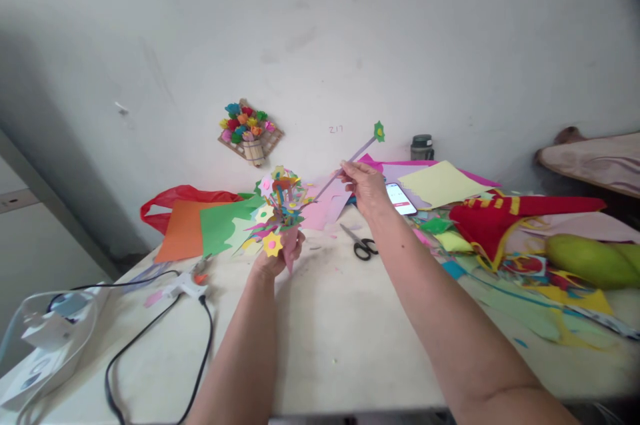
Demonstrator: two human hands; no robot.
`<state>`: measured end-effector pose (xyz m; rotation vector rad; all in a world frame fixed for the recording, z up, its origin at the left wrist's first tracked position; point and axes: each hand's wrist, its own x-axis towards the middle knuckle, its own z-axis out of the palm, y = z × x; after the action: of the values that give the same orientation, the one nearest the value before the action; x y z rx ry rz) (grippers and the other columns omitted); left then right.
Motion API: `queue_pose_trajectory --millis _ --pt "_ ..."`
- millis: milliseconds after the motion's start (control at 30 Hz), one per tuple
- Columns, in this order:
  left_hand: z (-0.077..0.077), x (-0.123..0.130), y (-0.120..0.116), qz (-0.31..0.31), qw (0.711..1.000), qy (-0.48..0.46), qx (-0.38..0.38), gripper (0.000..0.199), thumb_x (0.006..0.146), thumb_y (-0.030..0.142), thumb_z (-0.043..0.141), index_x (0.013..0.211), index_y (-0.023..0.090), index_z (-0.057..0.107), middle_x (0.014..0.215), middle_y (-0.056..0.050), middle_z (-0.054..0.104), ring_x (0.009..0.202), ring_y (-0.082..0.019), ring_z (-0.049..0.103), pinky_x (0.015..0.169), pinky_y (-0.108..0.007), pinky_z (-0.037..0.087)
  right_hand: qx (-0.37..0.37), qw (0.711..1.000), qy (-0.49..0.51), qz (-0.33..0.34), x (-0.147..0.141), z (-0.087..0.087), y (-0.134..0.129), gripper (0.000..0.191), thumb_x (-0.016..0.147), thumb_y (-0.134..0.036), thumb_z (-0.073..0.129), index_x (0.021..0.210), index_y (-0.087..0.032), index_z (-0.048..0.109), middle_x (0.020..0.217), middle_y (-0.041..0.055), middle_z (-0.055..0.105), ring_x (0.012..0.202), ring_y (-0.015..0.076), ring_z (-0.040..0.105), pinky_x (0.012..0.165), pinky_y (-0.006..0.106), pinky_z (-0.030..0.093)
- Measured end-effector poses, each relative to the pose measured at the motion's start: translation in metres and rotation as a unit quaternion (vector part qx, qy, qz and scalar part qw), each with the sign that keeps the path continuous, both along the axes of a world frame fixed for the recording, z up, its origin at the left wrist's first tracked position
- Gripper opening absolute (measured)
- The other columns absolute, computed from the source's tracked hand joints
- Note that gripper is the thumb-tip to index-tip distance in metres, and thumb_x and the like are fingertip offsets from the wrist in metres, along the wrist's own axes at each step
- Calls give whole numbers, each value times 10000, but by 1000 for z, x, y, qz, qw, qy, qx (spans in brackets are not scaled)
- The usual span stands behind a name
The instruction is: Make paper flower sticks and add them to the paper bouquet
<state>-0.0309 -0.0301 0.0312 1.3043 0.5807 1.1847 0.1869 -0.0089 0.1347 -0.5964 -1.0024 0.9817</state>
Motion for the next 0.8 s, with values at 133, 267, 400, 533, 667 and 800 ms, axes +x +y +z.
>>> queue_pose_trajectory --millis 133,267,400,533,667,800 --pt "0 -1 1 4 1000 7 -2 563 511 518 624 945 174 522 672 -18 525 415 -60 396 402 -217 260 2 999 10 -31 -3 5 -3 283 610 -399 635 719 -143 587 737 44 664 557 76 551 415 161 346" --pt "2 -1 -1 -3 1000 13 -2 577 530 515 600 977 159 525 624 -10 508 396 -63 384 388 -215 238 1 999 13 -49 -2 6 -4 298 606 -420 634 712 -146 580 742 47 665 570 89 564 408 168 340" --pt "3 0 -3 -15 1000 12 0 505 561 510 585 920 157 540 597 -12 499 390 -69 381 384 -219 230 -1 999 8 -53 -3 5 -6 273 618 -405 626 698 -149 577 731 42 662 575 86 561 415 163 339" --pt "3 1 -2 -14 1000 10 5 457 572 508 584 867 161 541 588 -13 496 392 -70 377 387 -221 231 6 998 -4 -65 -7 5 -7 266 632 -406 609 693 -150 578 734 38 661 573 78 554 424 159 338" --pt "4 3 0 18 1000 2 22 419 529 478 641 780 160 535 595 -12 503 403 -60 374 393 -214 231 2 997 1 -76 -7 4 -6 267 634 -404 608 703 -148 581 751 46 663 581 82 557 424 158 340" --pt "5 5 2 73 997 -13 17 326 547 375 664 748 151 539 615 -17 522 430 -57 390 401 -207 253 -4 997 17 -76 -6 1 -3 252 634 -382 616 702 -142 580 743 62 666 583 92 565 415 158 342"
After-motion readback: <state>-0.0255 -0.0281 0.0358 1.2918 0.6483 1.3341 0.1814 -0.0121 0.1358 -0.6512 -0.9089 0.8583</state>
